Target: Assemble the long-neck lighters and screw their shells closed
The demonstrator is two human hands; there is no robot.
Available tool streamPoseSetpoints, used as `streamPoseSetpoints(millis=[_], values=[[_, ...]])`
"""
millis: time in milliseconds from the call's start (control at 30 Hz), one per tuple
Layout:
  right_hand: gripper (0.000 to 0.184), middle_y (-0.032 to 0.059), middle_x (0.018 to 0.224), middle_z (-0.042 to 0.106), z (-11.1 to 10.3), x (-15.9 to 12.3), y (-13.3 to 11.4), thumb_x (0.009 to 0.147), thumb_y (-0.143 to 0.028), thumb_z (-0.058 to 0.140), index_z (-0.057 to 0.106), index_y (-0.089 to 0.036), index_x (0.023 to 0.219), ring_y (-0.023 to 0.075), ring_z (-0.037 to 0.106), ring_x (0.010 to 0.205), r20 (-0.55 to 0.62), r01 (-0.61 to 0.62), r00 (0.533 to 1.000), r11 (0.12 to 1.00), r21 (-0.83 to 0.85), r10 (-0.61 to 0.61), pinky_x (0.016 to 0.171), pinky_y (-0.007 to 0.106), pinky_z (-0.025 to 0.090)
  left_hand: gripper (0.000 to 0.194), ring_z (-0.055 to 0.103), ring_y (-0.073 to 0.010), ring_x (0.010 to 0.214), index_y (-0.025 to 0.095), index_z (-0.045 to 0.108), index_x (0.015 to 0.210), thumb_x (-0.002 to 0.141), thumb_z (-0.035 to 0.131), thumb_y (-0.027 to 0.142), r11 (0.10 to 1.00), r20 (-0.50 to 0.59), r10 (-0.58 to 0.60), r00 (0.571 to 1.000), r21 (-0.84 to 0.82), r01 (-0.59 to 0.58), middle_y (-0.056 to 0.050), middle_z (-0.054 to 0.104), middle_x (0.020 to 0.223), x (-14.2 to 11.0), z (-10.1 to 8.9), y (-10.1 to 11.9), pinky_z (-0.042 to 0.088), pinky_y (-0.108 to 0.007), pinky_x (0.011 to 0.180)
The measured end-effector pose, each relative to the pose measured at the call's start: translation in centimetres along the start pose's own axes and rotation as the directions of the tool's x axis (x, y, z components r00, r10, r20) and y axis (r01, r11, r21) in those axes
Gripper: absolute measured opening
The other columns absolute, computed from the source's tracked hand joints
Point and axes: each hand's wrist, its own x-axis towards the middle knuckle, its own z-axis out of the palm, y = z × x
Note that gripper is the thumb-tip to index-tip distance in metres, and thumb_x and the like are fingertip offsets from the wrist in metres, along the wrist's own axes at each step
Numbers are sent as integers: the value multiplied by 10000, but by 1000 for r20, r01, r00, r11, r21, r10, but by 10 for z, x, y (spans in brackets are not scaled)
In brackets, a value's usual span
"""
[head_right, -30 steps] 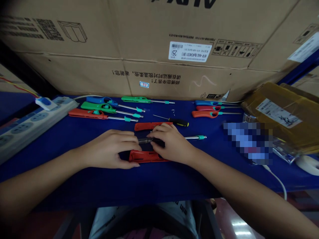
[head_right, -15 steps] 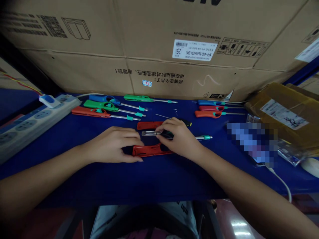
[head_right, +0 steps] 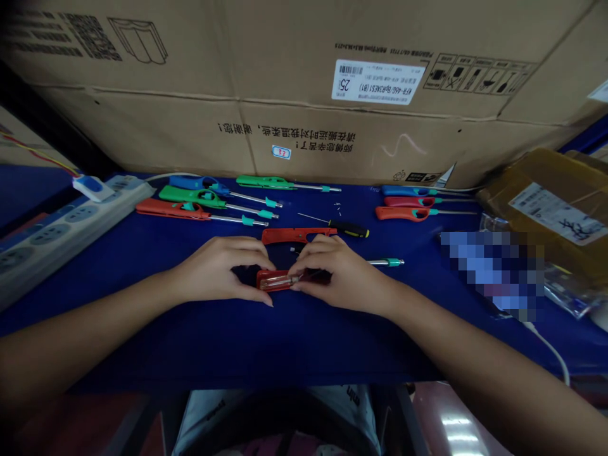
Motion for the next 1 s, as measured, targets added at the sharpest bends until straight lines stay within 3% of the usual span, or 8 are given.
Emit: streamPoseSetpoints(millis=[300,500,667,867,1000], values=[[182,61,1081,653,4,-3,5,903,-306,725,728,-249,1076,215,593,1046,60,22,998,986,-162,-12,970,412,416,355,715,-173,882,207,754,993,776,819,481,1000,-7,-29,1000,0,29,-19,739,988,0,1,4,538,-263,793],[149,68,1031,667,-4,-2,3,961,-230,614,729,-229,1057,196,602,999,-8,36,999,985,-169,-37,936,383,432,195,692,-165,948,193,745,1078,922,669,284,996,-102,5,995,-90,-15,-56,722,1054,-1,3,5,546,-295,874],[113,60,1002,687,-9,-1,3,958,-254,629,731,-237,1005,202,611,980,-31,22,999,982,-188,-28,924,391,432,185,676,-171,908,243,776,1067,925,657,250,991,-50,126,991,-47,-128,-45,744,1035,0,3,4,547,-314,831],[174,51,1039,688,-4,-3,3,974,-253,626,759,-267,1085,175,616,958,87,111,991,981,-161,-98,919,386,422,187,671,-165,907,272,791,1067,941,653,272,993,-17,97,995,-60,-97,-46,734,1052,2,1,6,548,-306,834],[180,46,1042,692,-3,-2,2,979,-258,615,764,-267,1080,176,628,954,99,113,990,977,-183,-96,933,400,421,193,681,-167,899,273,791,1068,936,652,258,994,-2,105,994,-41,-105,-47,727,1043,2,0,7,556,-304,825]])
